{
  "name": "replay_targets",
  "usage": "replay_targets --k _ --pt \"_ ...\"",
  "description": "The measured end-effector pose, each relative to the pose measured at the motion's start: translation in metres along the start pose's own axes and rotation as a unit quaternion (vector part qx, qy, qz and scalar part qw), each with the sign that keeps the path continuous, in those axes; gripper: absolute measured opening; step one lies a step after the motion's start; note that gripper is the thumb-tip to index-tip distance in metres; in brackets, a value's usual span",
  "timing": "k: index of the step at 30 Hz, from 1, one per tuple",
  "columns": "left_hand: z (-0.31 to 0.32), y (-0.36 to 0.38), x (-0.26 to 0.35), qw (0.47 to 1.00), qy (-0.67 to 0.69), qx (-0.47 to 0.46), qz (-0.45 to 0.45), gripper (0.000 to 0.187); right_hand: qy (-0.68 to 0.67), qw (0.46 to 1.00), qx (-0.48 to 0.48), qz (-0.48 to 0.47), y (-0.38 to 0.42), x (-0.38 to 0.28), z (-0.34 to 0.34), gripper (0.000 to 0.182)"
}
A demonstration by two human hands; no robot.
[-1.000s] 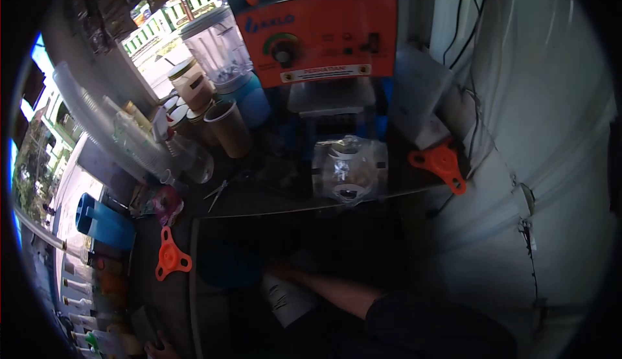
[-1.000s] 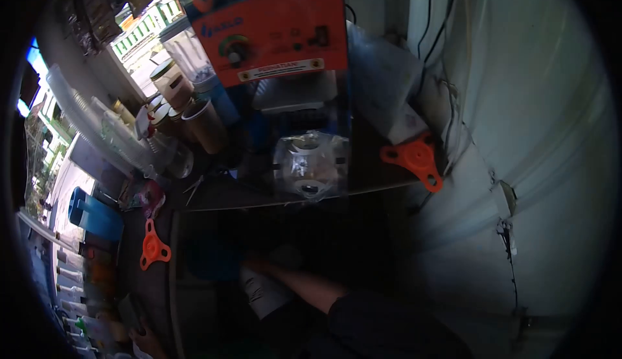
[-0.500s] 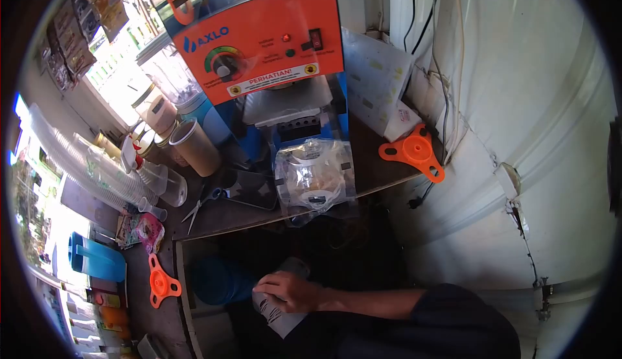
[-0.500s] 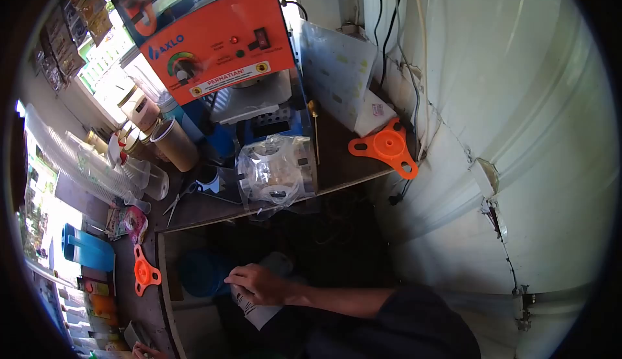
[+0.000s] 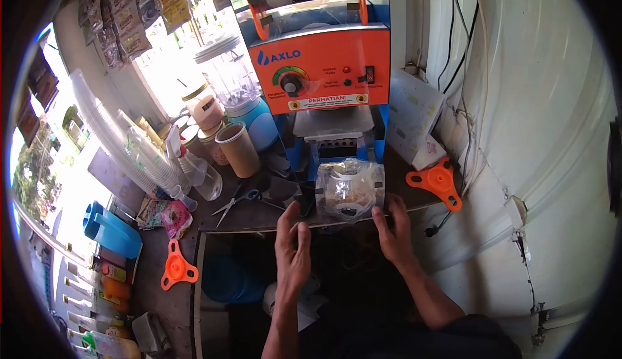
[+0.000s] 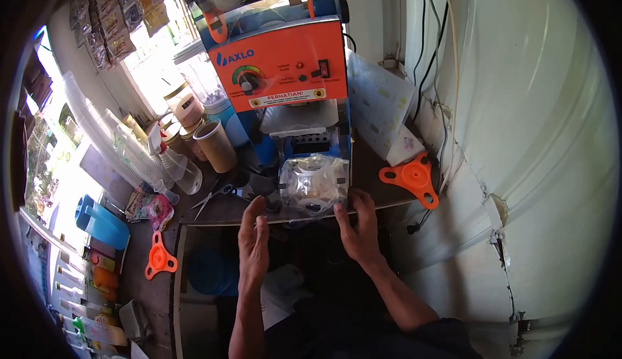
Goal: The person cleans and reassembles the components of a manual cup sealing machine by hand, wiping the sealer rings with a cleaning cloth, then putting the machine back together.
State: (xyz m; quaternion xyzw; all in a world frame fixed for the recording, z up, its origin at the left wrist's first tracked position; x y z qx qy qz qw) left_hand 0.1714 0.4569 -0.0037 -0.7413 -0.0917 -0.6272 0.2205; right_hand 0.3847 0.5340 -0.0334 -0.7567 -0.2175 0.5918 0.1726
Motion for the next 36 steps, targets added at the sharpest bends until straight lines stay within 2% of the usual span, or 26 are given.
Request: replay_targets --k 2,4,6,7,8,9,10,11,12,13,14,16,18,20,22,24,25,26,29,30,32,33,35,36 --pt "0.014 -0.021 -0.012 1.0 -0.003 0.007 0.008 0.05 0.026 0.999 0.01 -0.022 0.002 -0.003 0.005 0.031" --pt "0.04 -0.033 -0.027 0.993 -0.01 -0.091 -0.075 0.049 0.057 0.997 0.02 -0.045 0.0 -0.005 0.006 0.028" --pt "0.05 -0.033 -0.022 0.996 -0.011 -0.078 -0.045 0.045 -0.022 0.999 0.014 0.03 0.003 0.009 0.008 0.036" --pt "0.049 -0.034 -0.017 0.998 -0.01 -0.066 -0.015 0.043 -0.026 0.999 0.009 0.026 -0.001 0.002 0.01 0.036" --pt "0.048 -0.036 -0.022 0.998 -0.011 -0.06 -0.017 0.043 -0.087 0.994 0.026 0.056 -0.001 -0.004 0.011 0.034" --pt "0.047 -0.041 -0.033 0.995 0.06 -0.061 -0.054 0.039 -0.147 0.984 0.046 0.087 0.0 -0.003 0.011 0.033" --pt "0.047 -0.045 -0.042 0.985 0.13 -0.062 -0.09 0.036 -0.149 0.984 0.043 0.088 -0.002 0.003 0.013 0.033" --pt "0.042 -0.037 -0.026 0.967 0.186 -0.012 -0.173 0.033 -0.193 0.975 0.056 0.09 -0.002 0.015 0.011 0.033" --pt "0.043 -0.039 -0.029 0.967 0.185 -0.012 -0.177 0.033 -0.236 0.965 0.07 0.092 -0.003 0.018 0.009 0.034" --pt "0.044 -0.043 -0.029 0.973 0.175 -0.025 -0.15 0.033 -0.211 0.966 0.124 0.086 -0.001 0.014 0.003 0.036" --pt "0.047 -0.047 -0.031 0.978 0.165 -0.041 -0.122 0.033 -0.207 0.966 0.128 0.089 -0.002 0.013 0.0 0.036" --pt "0.051 -0.046 -0.038 0.983 0.13 -0.081 -0.097 0.034 -0.146 0.985 0.053 0.08 -0.004 0.008 0.004 0.035" --pt "0.044 -0.04 -0.036 0.987 0.129 -0.058 -0.074 0.033 -0.153 0.983 0.05 0.088 0.005 0.012 0.006 0.033" --pt "0.036 -0.032 -0.039 0.989 0.096 -0.079 -0.085 0.033 -0.109 0.992 0.058 0.035 0.015 0.01 0.004 0.034" --pt "0.035 -0.021 -0.037 0.983 0.105 -0.096 -0.112 0.034 -0.09 0.994 0.039 0.048 0.025 0.01 0.0 0.035" --pt "0.032 -0.016 -0.052 0.98 0.116 -0.105 -0.126 0.036 -0.126 0.991 0.043 0.017 0.03 0.004 0.001 0.038" --pt "0.027 -0.014 -0.061 0.984 0.095 -0.089 -0.121 0.037 -0.164 0.987 0.004 -0.006 0.031 0.003 0.006 0.045" --pt "0.024 -0.012 -0.062 0.988 0.072 -0.072 -0.117 0.038 -0.162 0.987 0.008 -0.004 0.032 0.001 0.004 0.045" --pt "0.031 -0.005 -0.052 0.992 0.046 -0.074 -0.092 0.04 -0.099 0.994 -0.029 -0.036 0.03 -0.017 0.008 0.058" --pt "0.033 -0.002 -0.05 0.992 0.045 -0.079 -0.089 0.04 -0.097 0.994 -0.027 -0.035 0.033 -0.016 0.01 0.058" --pt "0.033 -0.004 -0.069 0.99 0.065 -0.072 -0.103 0.042 0.022 0.995 0.014 -0.095 0.037 -0.022 0.009 0.054" --pt "0.033 -0.005 -0.066 0.991 0.073 -0.052 -0.096 0.043 0.025 0.995 0.018 -0.092 0.038 -0.023 0.007 0.054" --pt "0.031 -0.007 -0.053 0.993 0.042 -0.035 -0.108 0.049 0.069 0.994 -0.047 -0.07 0.035 -0.025 0.013 0.054" --pt "0.033 -0.012 -0.051 0.992 0.042 -0.039 -0.109 0.049 0.071 0.994 -0.044 -0.068 0.029 -0.03 0.011 0.054"
Point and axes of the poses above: each hand's wrist, its own y-axis away from the middle knuckle, its own z-axis out of the palm, x = y × z, the point moved 9 cm from there along -y, towards the middle knuckle, and after that the axes turned 6 degrees about -z, right-handed, at the moved point
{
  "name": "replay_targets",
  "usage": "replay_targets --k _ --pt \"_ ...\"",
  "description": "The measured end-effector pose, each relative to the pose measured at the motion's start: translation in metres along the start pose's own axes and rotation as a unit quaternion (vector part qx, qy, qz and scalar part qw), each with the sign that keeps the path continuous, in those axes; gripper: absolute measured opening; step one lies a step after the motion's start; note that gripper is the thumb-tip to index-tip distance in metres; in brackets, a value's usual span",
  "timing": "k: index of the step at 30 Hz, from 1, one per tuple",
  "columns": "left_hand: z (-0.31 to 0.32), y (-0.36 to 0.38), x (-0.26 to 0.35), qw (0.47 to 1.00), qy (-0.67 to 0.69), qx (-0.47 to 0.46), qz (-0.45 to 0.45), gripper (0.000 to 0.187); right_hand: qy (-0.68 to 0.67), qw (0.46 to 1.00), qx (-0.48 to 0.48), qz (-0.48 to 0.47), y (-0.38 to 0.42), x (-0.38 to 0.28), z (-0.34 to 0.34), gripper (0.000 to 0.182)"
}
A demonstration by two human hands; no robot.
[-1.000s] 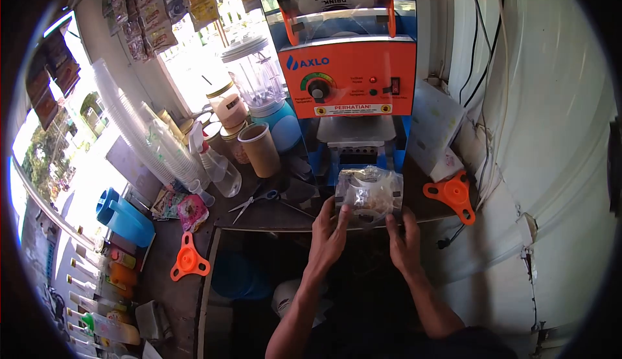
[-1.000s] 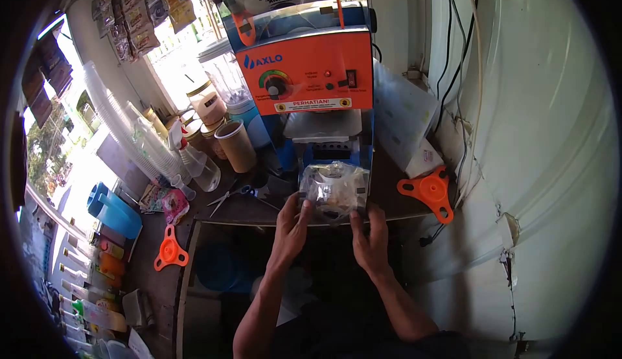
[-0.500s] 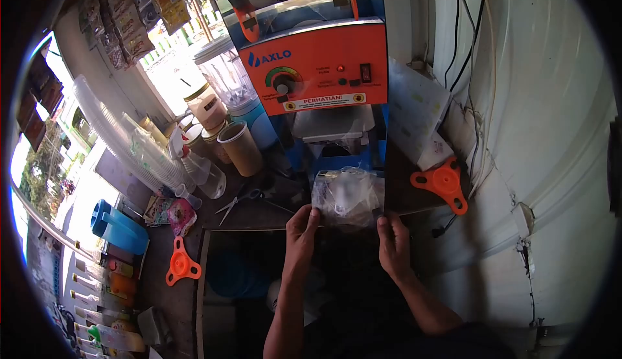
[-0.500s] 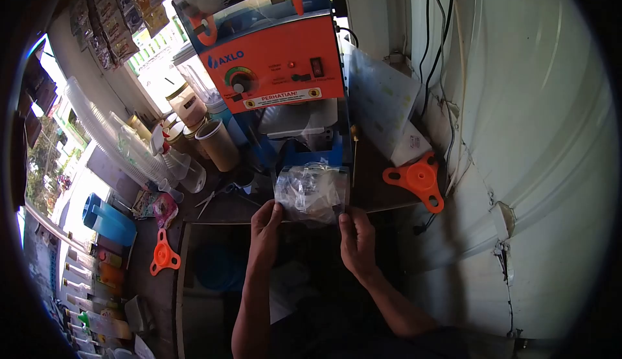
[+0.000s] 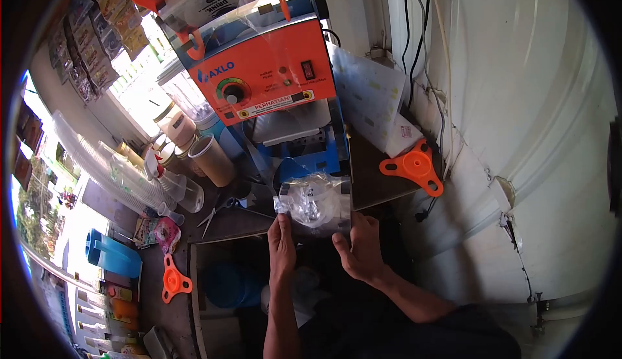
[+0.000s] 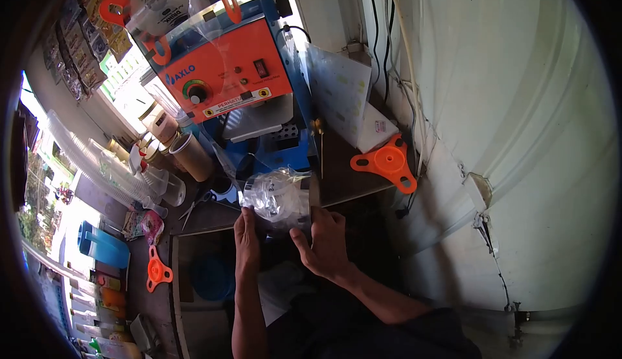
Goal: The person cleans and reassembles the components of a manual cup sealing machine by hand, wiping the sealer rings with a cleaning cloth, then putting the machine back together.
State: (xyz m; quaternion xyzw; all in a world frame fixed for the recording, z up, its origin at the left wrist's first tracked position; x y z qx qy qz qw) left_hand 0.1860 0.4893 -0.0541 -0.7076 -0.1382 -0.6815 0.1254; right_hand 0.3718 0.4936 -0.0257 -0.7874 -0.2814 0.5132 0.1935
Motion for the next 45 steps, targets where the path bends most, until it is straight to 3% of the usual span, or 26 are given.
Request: replay_targets --k 2,3,4,6,7,10,12,13,15,20,22,25,31,33,34,36,38,40,42,43,45 --pt "-0.016 -0.005 -0.007 0.989 -0.077 0.102 -0.069 0.058 0.017 0.997 -0.05 0.051 -0.015 0.0 0.001 0.056" --pt "-0.007 -0.014 0.003 0.998 -0.046 0.003 -0.032 0.062 0.007 0.992 -0.079 0.094 -0.02 0.012 0.006 0.061" --pt "-0.005 -0.015 0.003 0.998 -0.046 -0.004 -0.033 0.062 0.01 0.992 -0.076 0.099 -0.025 0.014 0.004 0.061" --pt "0.008 -0.02 0.012 0.996 0.055 -0.073 -0.008 0.08 -0.197 0.961 -0.075 0.18 -0.036 0.028 0.013 0.059" --pt "0.009 -0.03 0.002 0.991 0.112 -0.078 -0.003 0.087 -0.201 0.96 -0.075 0.178 -0.042 0.033 0.015 0.059" --pt "0.017 -0.041 0.002 0.993 0.112 -0.034 0.032 0.089 -0.261 0.95 -0.054 0.165 -0.054 0.044 0.023 0.063" --pt "0.022 -0.05 0.001 0.981 0.174 -0.066 0.051 0.092 -0.251 0.95 -0.048 0.18 -0.056 0.055 0.025 0.063" --pt "0.019 -0.049 0.0 0.985 0.146 -0.074 0.045 0.093 -0.262 0.947 -0.069 0.172 -0.056 0.054 0.033 0.063" --pt "0.018 -0.046 -0.002 0.989 0.126 -0.066 0.039 0.094 -0.202 0.974 -0.007 0.107 -0.058 0.051 0.022 0.061" --pt "0.017 -0.032 0.012 0.998 0.008 -0.054 0.041 0.101 -0.187 0.978 0.022 0.089 -0.046 0.05 0.019 0.059" --pt "0.016 -0.035 0.007 0.997 0.028 -0.067 0.029 0.101 -0.207 0.968 0.119 0.082 -0.042 0.043 0.007 0.064" --pt "0.018 -0.035 0.011 0.994 0.025 -0.101 0.045 0.103 -0.182 0.969 0.154 0.07 -0.036 0.042 0.002 0.068" --pt "-0.021 -0.016 0.032 0.997 -0.014 0.013 0.07 0.1 -0.062 0.978 0.198 0.028 -0.025 0.034 -0.019 0.071" --pt "-0.063 0.006 0.058 0.978 -0.041 0.123 0.163 0.076 -0.048 0.975 0.214 -0.035 -0.022 0.023 -0.027 0.07" --pt "-0.087 0.016 0.069 0.974 -0.051 0.154 0.161 0.076 -0.026 0.969 0.234 -0.068 -0.016 0.016 -0.033 0.067" --pt "-0.143 0.044 0.103 0.899 -0.276 0.3 0.162 0.048 0.022 0.953 0.271 -0.132 0.004 0.004 -0.048 0.063" --pt "-0.205 0.061 0.113 0.826 -0.392 0.382 0.137 0.048 0.043 0.935 0.296 -0.191 0.023 -0.005 -0.054 0.058" --pt "-0.253 0.077 0.108 0.795 -0.446 0.402 0.083 0.059 0.034 0.927 0.303 -0.219 0.039 -0.01 -0.055 0.056" --pt "-0.287 0.085 0.078 0.703 -0.615 0.355 -0.037 0.07 0.023 0.921 0.296 -0.25 0.052 -0.018 -0.053 0.054" --pt "-0.301 0.093 0.068 0.703 -0.616 0.355 -0.034 0.07 0.01 0.919 0.289 -0.268 0.056 -0.021 -0.051 0.052" --pt "-0.316 0.099 0.024 0.712 -0.643 0.256 -0.123 0.069 0.028 0.922 0.268 -0.278 0.059 -0.026 -0.046 0.051"
Point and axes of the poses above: each hand's wrist, its own y-axis away from the middle knuckle, its own z-axis out of the palm, x = y × z, the point moved 9 cm from there along -y, towards the middle knuckle, and after that the axes turned 6 degrees about -z, right-handed, at the moved point
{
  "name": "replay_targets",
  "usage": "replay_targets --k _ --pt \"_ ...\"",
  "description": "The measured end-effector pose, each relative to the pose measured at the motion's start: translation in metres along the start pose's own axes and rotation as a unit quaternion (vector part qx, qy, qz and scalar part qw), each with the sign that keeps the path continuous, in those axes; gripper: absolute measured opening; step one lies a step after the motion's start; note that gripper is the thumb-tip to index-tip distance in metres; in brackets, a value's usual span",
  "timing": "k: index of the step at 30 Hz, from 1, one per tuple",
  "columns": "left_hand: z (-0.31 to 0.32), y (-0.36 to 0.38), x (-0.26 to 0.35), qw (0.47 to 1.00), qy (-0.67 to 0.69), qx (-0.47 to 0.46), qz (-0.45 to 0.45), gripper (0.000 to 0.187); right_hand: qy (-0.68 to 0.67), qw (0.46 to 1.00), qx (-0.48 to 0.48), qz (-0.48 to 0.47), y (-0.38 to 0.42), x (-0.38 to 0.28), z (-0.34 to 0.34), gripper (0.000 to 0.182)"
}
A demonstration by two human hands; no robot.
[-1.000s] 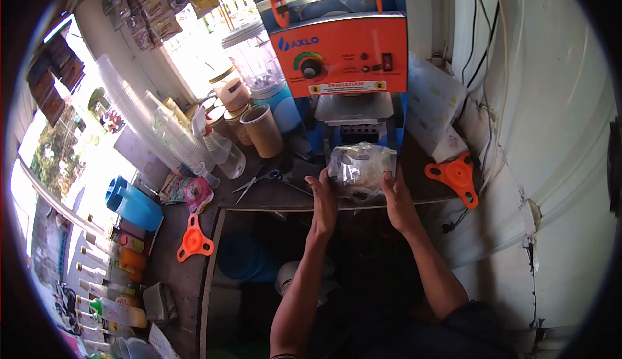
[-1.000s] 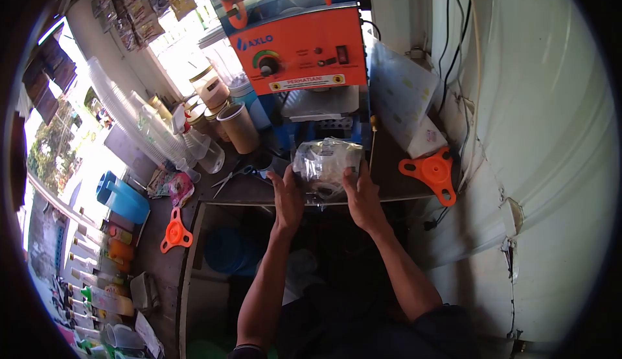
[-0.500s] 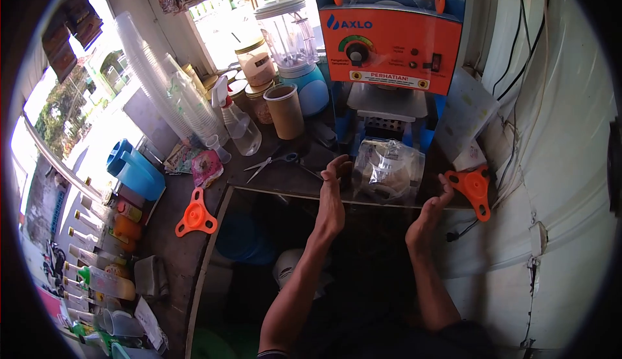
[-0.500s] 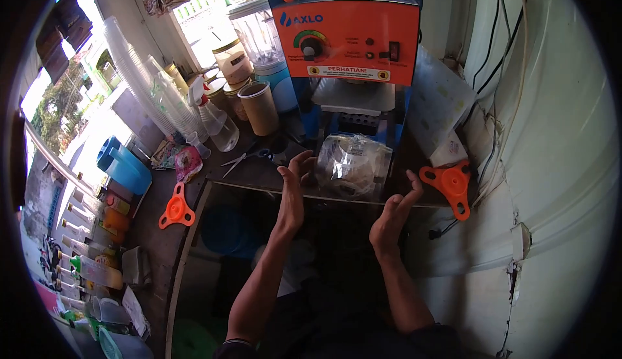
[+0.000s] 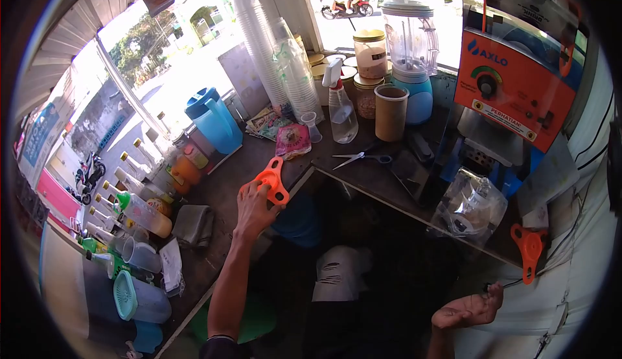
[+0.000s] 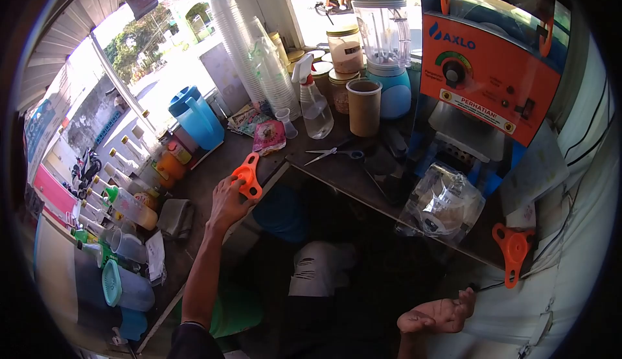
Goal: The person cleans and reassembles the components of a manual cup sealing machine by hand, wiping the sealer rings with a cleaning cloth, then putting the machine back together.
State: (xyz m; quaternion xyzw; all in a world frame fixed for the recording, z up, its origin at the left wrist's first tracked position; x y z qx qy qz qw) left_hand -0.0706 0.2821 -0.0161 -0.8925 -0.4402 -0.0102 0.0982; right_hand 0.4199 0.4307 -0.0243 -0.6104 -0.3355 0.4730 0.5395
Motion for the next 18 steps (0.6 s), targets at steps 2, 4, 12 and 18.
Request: replay_targets --k 2,4,12,18 --pt "0.005 0.009 -0.006 0.999 -0.013 0.03 0.023 0.066 -0.002 0.999 -0.041 0.017 0.009 -0.006 0.007 0.047" --pt "0.003 0.018 -0.002 0.997 -0.027 0.058 0.049 0.064 -0.003 0.998 -0.055 0.032 0.015 -0.012 0.011 0.046" --pt "-0.004 0.103 0.005 0.733 0.672 0.014 -0.1 0.048 -0.243 0.925 -0.258 0.136 0.004 -0.061 0.079 0.057" --pt "0.013 0.173 0.154 0.426 0.846 -0.315 -0.058 0.054 -0.156 0.883 -0.419 0.143 -0.012 -0.091 0.122 0.088"
Point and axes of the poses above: each hand's wrist, its own y-axis away from the middle knuckle, its own z-axis out of the palm, x = y × z, the point moved 9 cm from there along -y, towards the middle knuckle, and after that the axes turned 6 degrees about -z, right-handed, at the moved point
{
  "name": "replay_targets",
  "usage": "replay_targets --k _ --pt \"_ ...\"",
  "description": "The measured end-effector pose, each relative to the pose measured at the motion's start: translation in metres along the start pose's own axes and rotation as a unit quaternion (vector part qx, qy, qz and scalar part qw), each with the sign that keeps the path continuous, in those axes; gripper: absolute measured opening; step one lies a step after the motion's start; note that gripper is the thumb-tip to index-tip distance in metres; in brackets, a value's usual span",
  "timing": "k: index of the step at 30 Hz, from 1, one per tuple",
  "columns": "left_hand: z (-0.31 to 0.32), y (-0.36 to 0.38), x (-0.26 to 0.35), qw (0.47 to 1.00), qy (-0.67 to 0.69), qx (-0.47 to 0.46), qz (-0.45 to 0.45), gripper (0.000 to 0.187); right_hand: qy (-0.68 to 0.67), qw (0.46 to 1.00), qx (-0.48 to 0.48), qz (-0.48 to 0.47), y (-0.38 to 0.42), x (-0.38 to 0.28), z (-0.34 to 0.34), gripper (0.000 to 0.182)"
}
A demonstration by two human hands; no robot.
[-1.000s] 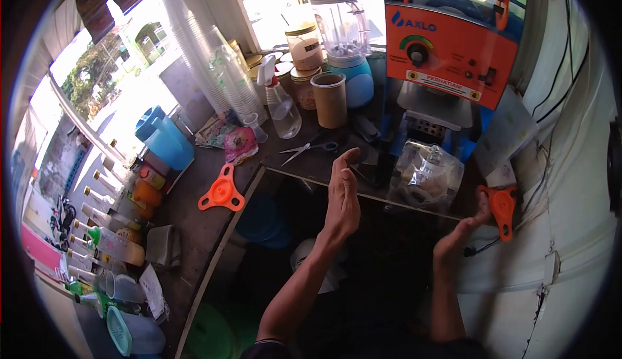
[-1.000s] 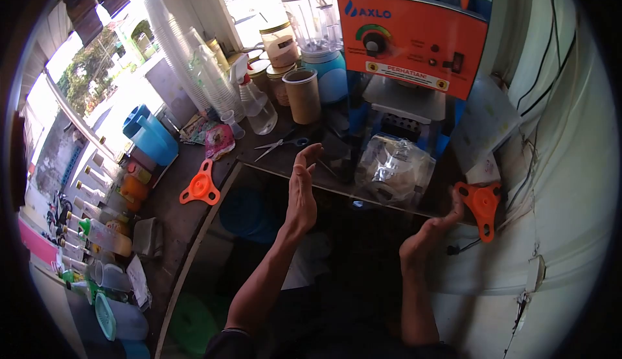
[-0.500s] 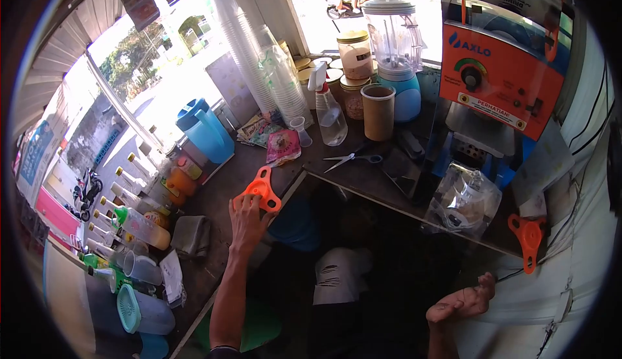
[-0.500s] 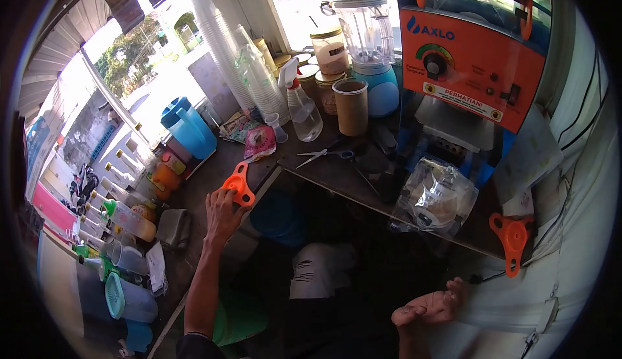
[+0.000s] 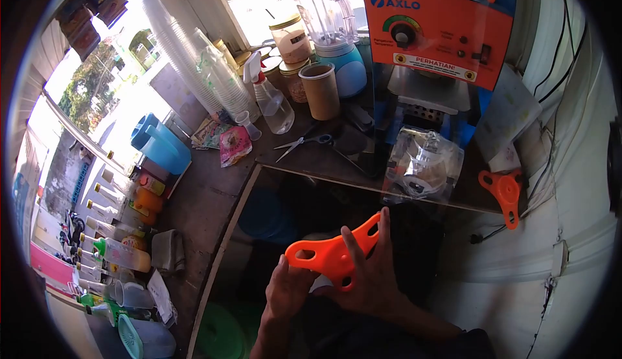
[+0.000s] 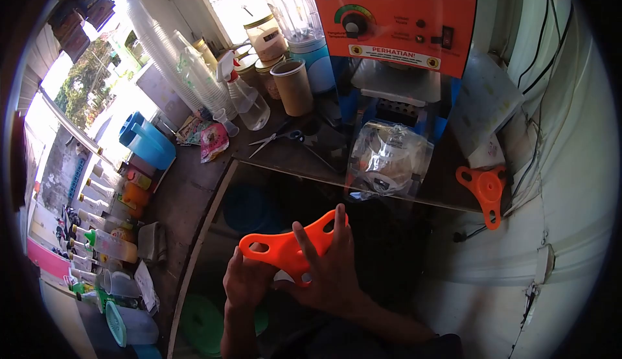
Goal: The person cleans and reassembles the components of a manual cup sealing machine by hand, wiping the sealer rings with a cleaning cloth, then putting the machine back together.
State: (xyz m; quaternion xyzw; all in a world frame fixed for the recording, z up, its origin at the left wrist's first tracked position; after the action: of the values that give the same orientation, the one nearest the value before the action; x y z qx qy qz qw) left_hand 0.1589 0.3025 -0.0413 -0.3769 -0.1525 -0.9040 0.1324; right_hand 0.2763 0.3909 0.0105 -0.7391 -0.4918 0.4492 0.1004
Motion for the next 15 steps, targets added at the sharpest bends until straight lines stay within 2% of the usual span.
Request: replay_targets --k 1,2,3,4,5,6,7,8,9,11,12,13,15 --pt "0.012 0.001 -0.012 1.0 0.003 -0.009 -0.014 0.054 -0.013 0.999 0.015 0.025 0.004 0.01 0.001 0.091" --pt "0.025 0.0 -0.02 0.993 -0.115 -0.011 -0.01 0.06 0.0 0.999 0.022 0.035 0.009 0.022 -0.001 0.091" --pt "0.041 0.0 -0.022 0.973 -0.231 -0.016 -0.003 0.067 -0.054 0.997 0.045 0.022 0.016 0.032 -0.005 0.094" --pt "0.069 0.001 -0.016 0.932 -0.356 -0.057 0.034 0.069 -0.108 0.992 0.066 0.008 0.024 0.039 -0.011 0.097" --pt "0.078 -0.003 -0.016 0.933 -0.351 -0.069 0.027 0.069 -0.095 0.993 0.069 0.016 0.032 0.047 -0.016 0.097" --pt "0.091 -0.005 -0.013 0.903 -0.412 -0.104 0.064 0.069 -0.282 0.954 0.087 0.06 0.043 0.06 -0.016 0.095" --pt "0.104 -0.006 -0.015 0.867 -0.468 -0.138 0.102 0.068 -0.459 0.877 0.105 0.1 0.052 0.069 -0.016 0.094" --pt "0.103 -0.014 -0.015 0.885 -0.439 -0.11 0.112 0.066 -0.549 0.812 0.14 0.138 0.052 0.073 -0.021 0.089" --pt "0.112 -0.02 -0.019 0.886 -0.434 -0.122 0.108 0.066 -0.654 0.724 0.131 0.176 0.053 0.076 -0.025 0.084" --pt "0.129 -0.03 -0.016 0.814 -0.557 -0.063 0.156 0.074 -0.602 0.751 0.122 0.242 0.068 0.093 -0.032 0.088" --pt "0.134 -0.033 -0.021 0.803 -0.571 -0.06 0.16 0.077 -0.578 0.779 0.093 0.223 0.072 0.094 -0.033 0.086" --pt "0.139 -0.034 -0.026 0.804 -0.569 -0.07 0.159 0.077 -0.573 0.782 0.1 0.224 0.077 0.098 -0.033 0.086" --pt "0.155 -0.036 -0.038 0.707 -0.68 -0.085 0.175 0.079 -0.523 0.814 0.093 0.237 0.088 0.104 -0.028 0.083"
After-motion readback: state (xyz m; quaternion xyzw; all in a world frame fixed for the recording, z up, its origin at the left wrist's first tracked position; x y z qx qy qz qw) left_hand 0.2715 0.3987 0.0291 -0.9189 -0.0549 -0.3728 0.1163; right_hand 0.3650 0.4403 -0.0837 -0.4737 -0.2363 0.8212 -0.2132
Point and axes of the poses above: each hand's wrist, its own y-axis away from the middle knuckle, its own z-axis out of the palm, x = y × z, the point moved 9 cm from there along -y, towards the middle knuckle, and after that the axes turned 6 degrees about -z, right-handed, at the moved point
